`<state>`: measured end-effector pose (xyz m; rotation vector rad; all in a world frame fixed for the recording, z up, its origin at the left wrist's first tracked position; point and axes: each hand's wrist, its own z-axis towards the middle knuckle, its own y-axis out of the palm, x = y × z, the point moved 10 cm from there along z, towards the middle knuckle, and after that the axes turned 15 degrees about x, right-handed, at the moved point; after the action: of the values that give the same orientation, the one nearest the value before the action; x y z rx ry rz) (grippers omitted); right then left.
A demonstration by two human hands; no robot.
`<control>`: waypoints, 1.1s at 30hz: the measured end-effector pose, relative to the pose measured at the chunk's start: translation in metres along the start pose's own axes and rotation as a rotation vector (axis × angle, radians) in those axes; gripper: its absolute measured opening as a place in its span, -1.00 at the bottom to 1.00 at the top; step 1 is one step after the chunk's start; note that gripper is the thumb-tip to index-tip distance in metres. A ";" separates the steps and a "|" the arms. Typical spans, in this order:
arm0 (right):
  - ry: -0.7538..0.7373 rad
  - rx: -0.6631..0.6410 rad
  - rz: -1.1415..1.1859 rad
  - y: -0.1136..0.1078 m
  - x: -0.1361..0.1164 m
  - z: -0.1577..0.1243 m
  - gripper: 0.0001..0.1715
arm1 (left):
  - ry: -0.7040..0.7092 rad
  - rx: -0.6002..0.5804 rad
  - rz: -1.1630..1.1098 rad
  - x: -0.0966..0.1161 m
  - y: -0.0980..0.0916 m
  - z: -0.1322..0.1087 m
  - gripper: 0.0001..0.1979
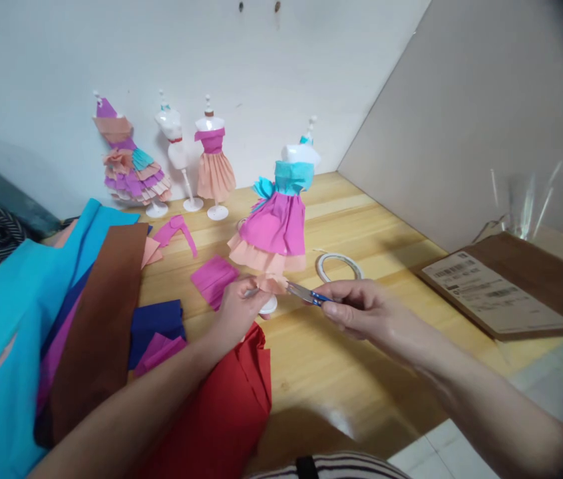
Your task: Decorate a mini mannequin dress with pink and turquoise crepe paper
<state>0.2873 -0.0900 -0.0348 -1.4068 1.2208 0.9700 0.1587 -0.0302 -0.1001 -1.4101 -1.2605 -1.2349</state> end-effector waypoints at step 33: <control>0.532 0.172 0.379 0.020 0.029 0.000 -0.76 | 0.560 0.400 0.648 0.037 -0.033 0.007 -0.79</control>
<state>0.2728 -0.0957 -0.0660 -1.3640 1.9719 0.7300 0.1268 -0.0138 -0.0651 -0.9604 -0.5478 -0.7819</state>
